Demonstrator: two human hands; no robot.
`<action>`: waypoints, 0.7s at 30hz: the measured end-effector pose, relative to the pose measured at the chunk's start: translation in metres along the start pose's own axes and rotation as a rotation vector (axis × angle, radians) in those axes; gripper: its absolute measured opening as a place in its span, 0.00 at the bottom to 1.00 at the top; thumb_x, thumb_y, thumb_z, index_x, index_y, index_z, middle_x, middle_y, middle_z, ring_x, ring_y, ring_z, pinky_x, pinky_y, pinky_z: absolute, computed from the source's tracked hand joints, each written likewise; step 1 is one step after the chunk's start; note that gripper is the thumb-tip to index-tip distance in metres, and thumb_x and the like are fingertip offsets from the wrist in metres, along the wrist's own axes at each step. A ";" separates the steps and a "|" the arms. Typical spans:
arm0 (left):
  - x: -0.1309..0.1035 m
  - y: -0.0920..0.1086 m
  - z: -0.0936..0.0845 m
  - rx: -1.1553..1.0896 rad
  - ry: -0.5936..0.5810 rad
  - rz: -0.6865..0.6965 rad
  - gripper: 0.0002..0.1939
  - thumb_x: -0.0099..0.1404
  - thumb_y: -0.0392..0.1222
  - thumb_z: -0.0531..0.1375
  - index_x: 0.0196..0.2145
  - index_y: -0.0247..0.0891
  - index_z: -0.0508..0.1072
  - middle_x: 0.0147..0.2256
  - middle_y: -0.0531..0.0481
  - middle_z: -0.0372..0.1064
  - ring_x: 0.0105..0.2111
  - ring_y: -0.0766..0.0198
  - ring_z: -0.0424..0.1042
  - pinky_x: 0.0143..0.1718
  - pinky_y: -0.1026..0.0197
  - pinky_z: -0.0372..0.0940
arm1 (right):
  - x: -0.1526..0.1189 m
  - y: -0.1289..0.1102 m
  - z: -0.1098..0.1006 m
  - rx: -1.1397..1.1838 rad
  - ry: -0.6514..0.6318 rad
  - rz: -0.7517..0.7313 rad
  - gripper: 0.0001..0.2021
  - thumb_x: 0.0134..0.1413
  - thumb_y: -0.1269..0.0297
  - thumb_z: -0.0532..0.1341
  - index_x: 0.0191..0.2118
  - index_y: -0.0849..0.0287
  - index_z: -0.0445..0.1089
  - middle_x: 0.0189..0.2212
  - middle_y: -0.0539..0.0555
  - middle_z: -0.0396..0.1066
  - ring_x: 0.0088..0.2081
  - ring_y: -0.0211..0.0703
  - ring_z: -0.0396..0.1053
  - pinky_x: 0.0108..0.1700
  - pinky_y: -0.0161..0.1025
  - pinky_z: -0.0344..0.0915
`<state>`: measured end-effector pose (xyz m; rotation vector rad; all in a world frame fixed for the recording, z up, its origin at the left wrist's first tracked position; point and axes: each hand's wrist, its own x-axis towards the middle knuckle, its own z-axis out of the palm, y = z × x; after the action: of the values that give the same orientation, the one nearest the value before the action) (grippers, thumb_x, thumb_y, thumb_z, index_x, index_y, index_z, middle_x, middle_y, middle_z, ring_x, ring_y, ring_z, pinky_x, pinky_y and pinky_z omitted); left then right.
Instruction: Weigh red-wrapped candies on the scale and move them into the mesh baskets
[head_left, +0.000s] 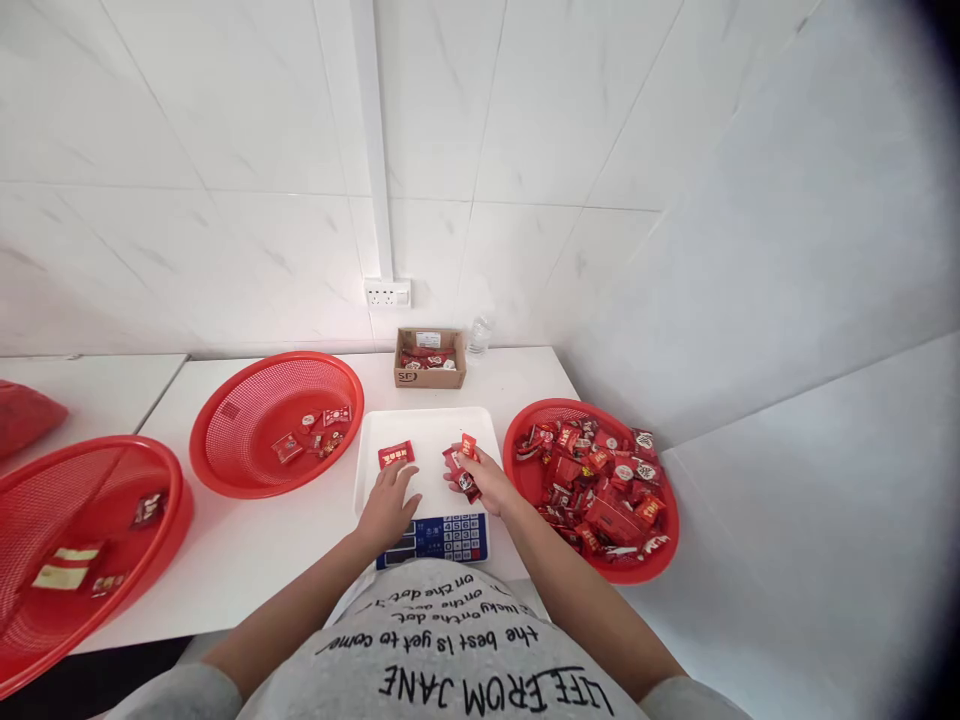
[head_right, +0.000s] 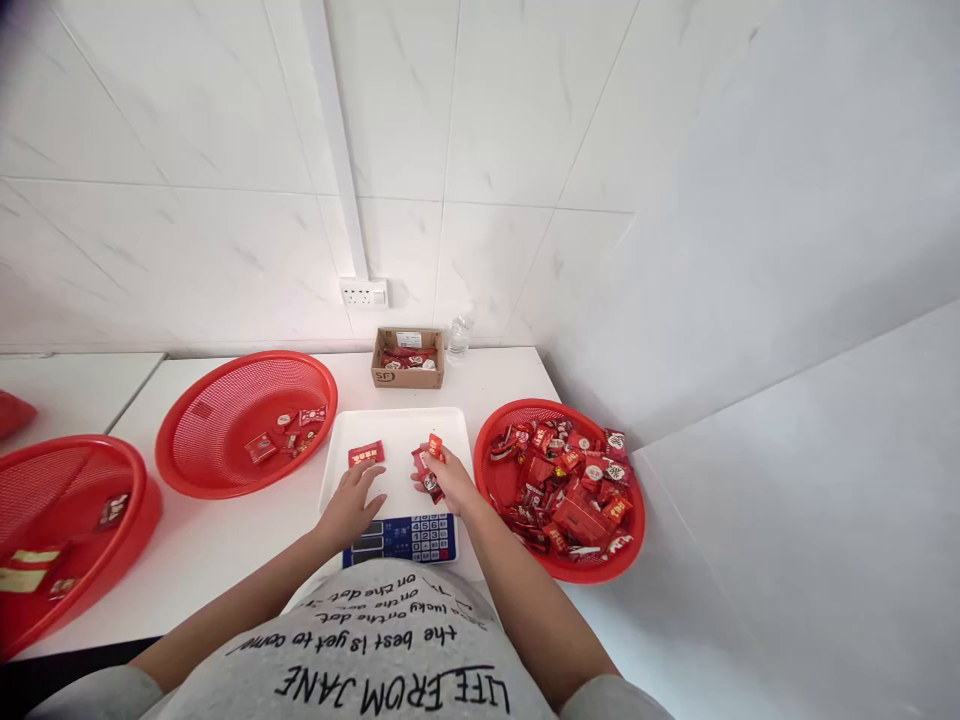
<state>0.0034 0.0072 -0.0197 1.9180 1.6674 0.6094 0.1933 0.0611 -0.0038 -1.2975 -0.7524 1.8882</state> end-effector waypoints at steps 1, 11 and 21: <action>0.003 -0.002 0.001 0.069 0.011 0.030 0.20 0.59 0.38 0.54 0.50 0.38 0.64 0.55 0.42 0.56 0.58 0.50 0.51 0.56 0.47 0.51 | -0.001 -0.002 0.002 0.009 -0.031 0.011 0.15 0.48 0.59 0.61 0.43 0.54 0.64 0.38 0.53 0.68 0.32 0.38 0.71 0.31 0.37 0.71; 0.037 -0.010 -0.025 0.425 -0.126 -0.063 0.20 0.60 0.35 0.53 0.51 0.40 0.64 0.51 0.42 0.61 0.52 0.52 0.60 0.51 0.51 0.57 | 0.007 -0.007 0.003 -0.090 0.134 0.002 0.12 0.50 0.62 0.60 0.42 0.55 0.66 0.41 0.55 0.66 0.36 0.38 0.66 0.32 0.39 0.72; 0.045 0.006 -0.007 0.422 -0.057 -0.040 0.25 0.63 0.52 0.51 0.55 0.40 0.61 0.58 0.40 0.53 0.56 0.47 0.55 0.52 0.49 0.55 | 0.000 0.002 0.009 -0.269 0.060 0.026 0.12 0.52 0.60 0.58 0.43 0.56 0.66 0.39 0.54 0.68 0.33 0.36 0.67 0.30 0.34 0.70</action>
<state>0.0100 0.0520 -0.0104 2.1552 1.9065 0.1908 0.1842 0.0596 -0.0025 -1.5278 -0.9874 1.8046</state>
